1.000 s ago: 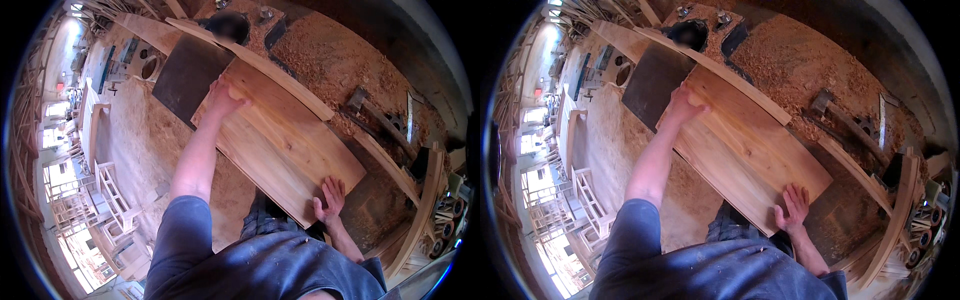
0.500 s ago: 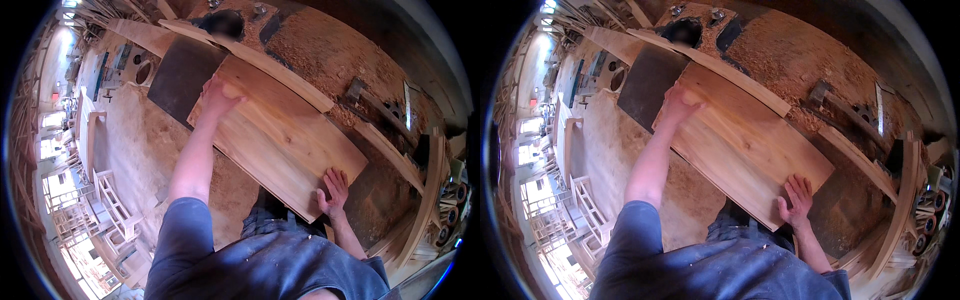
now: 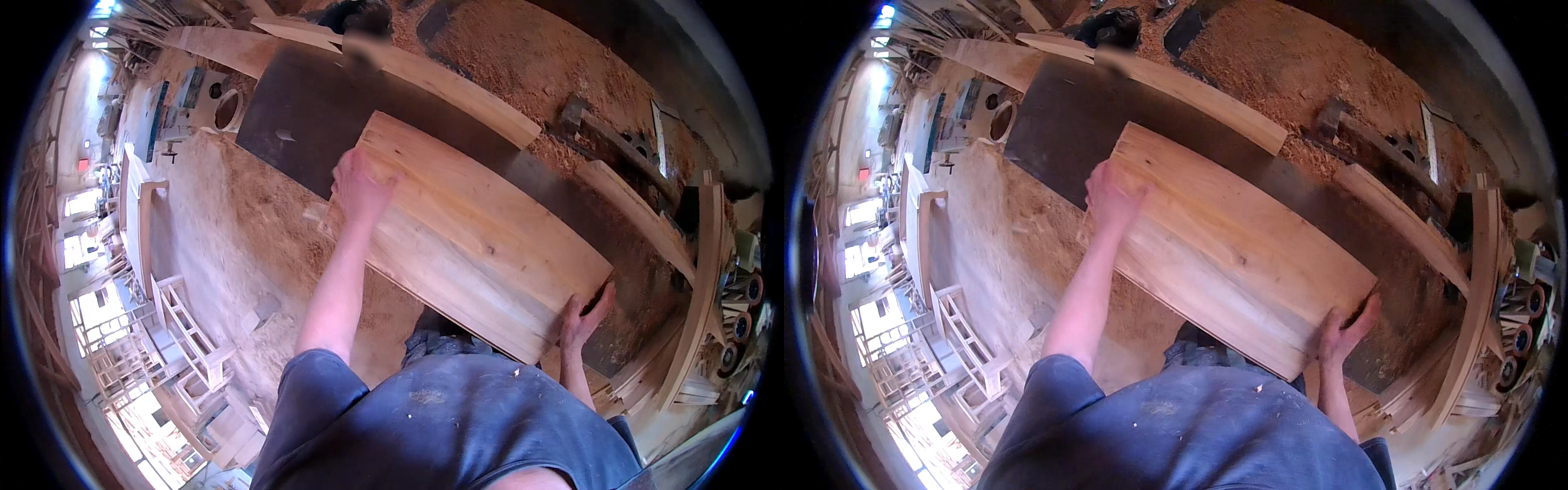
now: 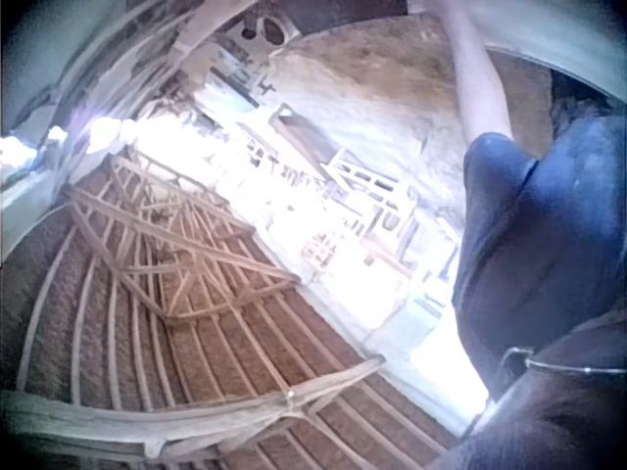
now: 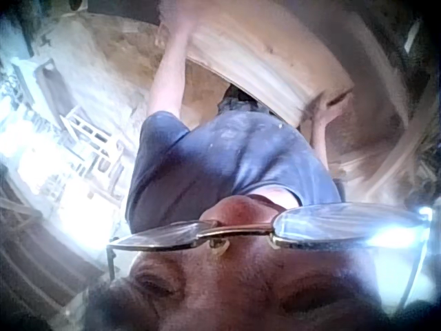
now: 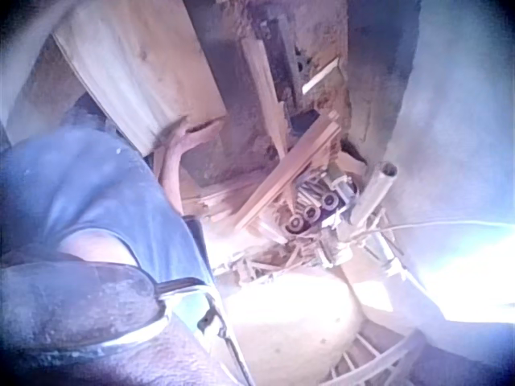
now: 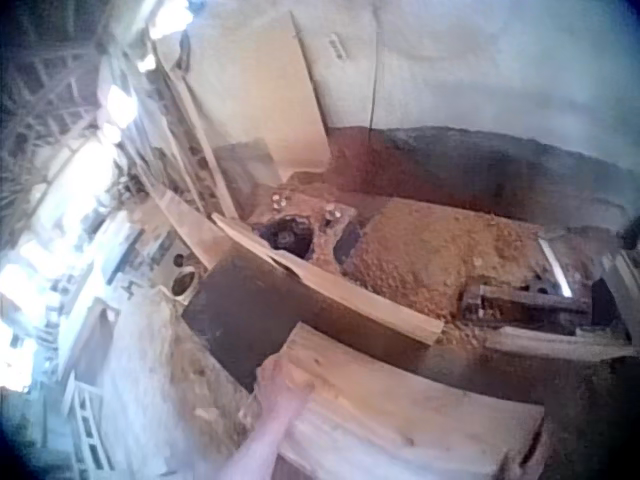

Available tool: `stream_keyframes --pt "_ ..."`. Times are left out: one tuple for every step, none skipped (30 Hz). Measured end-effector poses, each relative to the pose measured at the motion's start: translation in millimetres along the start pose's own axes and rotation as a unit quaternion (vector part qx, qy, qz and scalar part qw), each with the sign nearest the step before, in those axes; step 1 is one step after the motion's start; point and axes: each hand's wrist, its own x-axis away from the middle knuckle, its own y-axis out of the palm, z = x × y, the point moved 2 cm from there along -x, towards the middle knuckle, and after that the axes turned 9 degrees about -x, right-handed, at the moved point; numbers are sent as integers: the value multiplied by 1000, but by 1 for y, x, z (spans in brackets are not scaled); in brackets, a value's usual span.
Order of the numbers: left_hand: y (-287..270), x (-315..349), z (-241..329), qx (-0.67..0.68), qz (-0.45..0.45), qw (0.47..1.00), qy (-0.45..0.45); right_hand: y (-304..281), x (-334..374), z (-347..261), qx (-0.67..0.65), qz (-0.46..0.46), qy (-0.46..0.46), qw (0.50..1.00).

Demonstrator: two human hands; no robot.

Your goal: The person shapes wood boards using a jointer machine and a hammer. The person runs the edges of a board over the jointer blades, taps a wooden component with a hammer, and moves boards between a table and the machine.

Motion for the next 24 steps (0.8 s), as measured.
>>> stream_keyframes --pt "6 -3 -3 -9 28 1000 -11 2 -1 2 6 -7 13 1000" --pt "18 -7 -8 -18 55 998 -21 3 -1 5 11 -13 26 1000" --pt "28 -12 -14 -27 84 996 -31 6 -2 6 15 -19 38 999" --pt "40 -19 -21 -13 98 995 -11 10 -1 -6 9 -13 25 1000" --pt "53 -26 -30 2 113 994 7 11 -2 -6 -59 -6 52 997" --pt "59 -35 -32 17 128 991 28 11 -3 -5 -128 4 78 989" --pt "49 -42 -16 44 98 994 1 9 -5 -3 -192 17 105 976" --pt "40 -51 2 71 68 995 -25 8 -8 -3 -246 39 129 960" --pt "25 -57 17 96 39 993 -54 8 -11 -7 -300 56 152 940" --pt "19 -65 28 93 33 991 -92 7 -13 -9 -354 73 173 916" --pt "13 -71 36 88 27 987 -134 5 -14 -11 -360 78 185 911" --pt "9 -76 43 83 21 981 -173 3 -15 -11 -366 86 198 905" --pt "6 -76 48 75 13 979 -188 0 -17 -10 -373 93 211 899" --pt "2 -77 52 67 5 977 -204 -4 -17 -6 -410 93 209 883" --pt "-1 -78 56 58 -4 974 -217 -11 -15 2 -446 95 208 865" --pt "-4 -80 58 56 -12 973 -224 -16 -10 7 -479 98 210 846" --pt "-7 -82 61 53 -20 971 -232 -21 -5 12 -459 121 207 855" --pt "-10 -85 62 51 -27 968 -242 -24 -3 8 -440 142 202 864" --pt "-13 -87 61 61 -7 968 -243 -27 -3 5 -419 162 197 871" --pt "-15 -90 58 72 13 967 -244 -28 1 1 -442 172 215 854" --pt "-17 -94 58 84 33 966 -240 -30 3 4 -415 178 217 866" --pt "-17 -102 51 109 47 961 -249 -31 4 10 -389 179 221 876" --pt "-14 -113 38 134 61 955 -257 -30 5 15 -363 179 224 886" --pt "-9 -123 24 159 74 949 -263 -29 7 21 -352 179 223 891"
